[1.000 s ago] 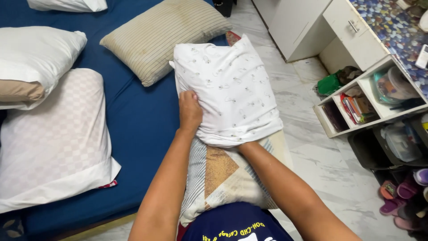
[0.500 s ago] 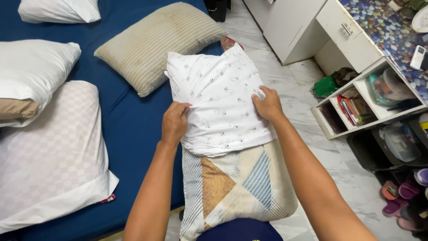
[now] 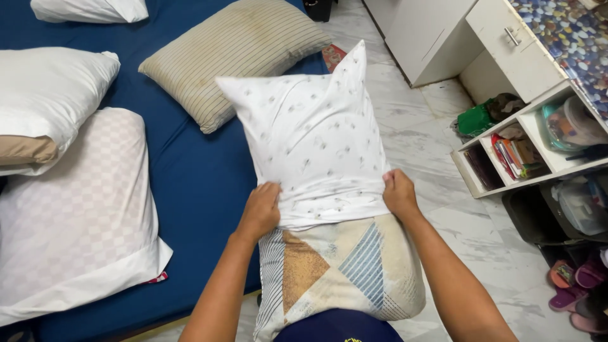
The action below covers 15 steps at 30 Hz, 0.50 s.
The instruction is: Put clean pillowcases on several bed pillows.
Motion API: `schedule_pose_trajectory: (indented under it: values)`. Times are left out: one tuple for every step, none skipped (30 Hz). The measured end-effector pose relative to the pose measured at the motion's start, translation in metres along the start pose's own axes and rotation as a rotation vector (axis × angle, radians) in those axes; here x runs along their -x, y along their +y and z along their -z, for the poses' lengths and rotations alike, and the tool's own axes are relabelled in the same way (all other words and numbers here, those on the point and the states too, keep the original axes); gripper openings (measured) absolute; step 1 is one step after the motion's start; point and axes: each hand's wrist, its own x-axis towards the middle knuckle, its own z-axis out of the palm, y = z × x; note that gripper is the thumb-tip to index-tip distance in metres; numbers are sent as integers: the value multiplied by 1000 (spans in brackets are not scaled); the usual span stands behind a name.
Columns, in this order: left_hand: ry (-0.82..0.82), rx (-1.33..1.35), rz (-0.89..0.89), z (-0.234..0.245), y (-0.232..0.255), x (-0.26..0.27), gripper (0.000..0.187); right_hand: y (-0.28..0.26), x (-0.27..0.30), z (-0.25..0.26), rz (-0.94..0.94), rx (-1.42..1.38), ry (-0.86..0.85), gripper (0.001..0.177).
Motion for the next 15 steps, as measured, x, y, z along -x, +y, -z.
schedule_pose_trajectory:
  values:
    - [-1,1,1,-2,-4,6,18,-7,5,9,-1,1,-1,24]
    - [-8,30,39,-4,-9,12,16,-14,10,17,13,-14,-107,22]
    - [-12,57,76,-4,-16,17,14,-23,13,23,30,-32,-210,21]
    - [-11,54,74,3,-13,10,14,-30,6,23,31,-34,-208,21]
    - [-27,70,174,10,-7,5,15,-36,2,27,-43,-19,-338,21]
    - [-42,85,274,16,-2,-1,19,-42,-2,30,-118,-4,-468,22]
    - [-39,86,267,11,-12,-14,19,-53,-8,27,-115,-4,-461,22]
    - [92,52,244,5,-23,-28,31,-64,-13,23,-50,-80,-516,20]
    - [217,17,227,0,-32,-37,45,-74,-14,20,13,-156,-577,19]
    - [215,18,226,6,-13,-52,45,-96,-8,19,11,-156,-577,19]
    - [266,-87,184,13,5,-68,49,-118,-3,16,17,-184,-632,19]
    - [315,-193,142,20,23,-85,53,-141,1,13,24,-213,-688,19]
    - [308,-192,141,14,28,-94,53,-164,8,17,17,-215,-688,19]
    - [338,-183,20,8,33,-104,55,-186,14,20,61,-242,-718,20]
    - [366,-171,-102,1,39,-113,56,-208,20,23,104,-270,-748,22]
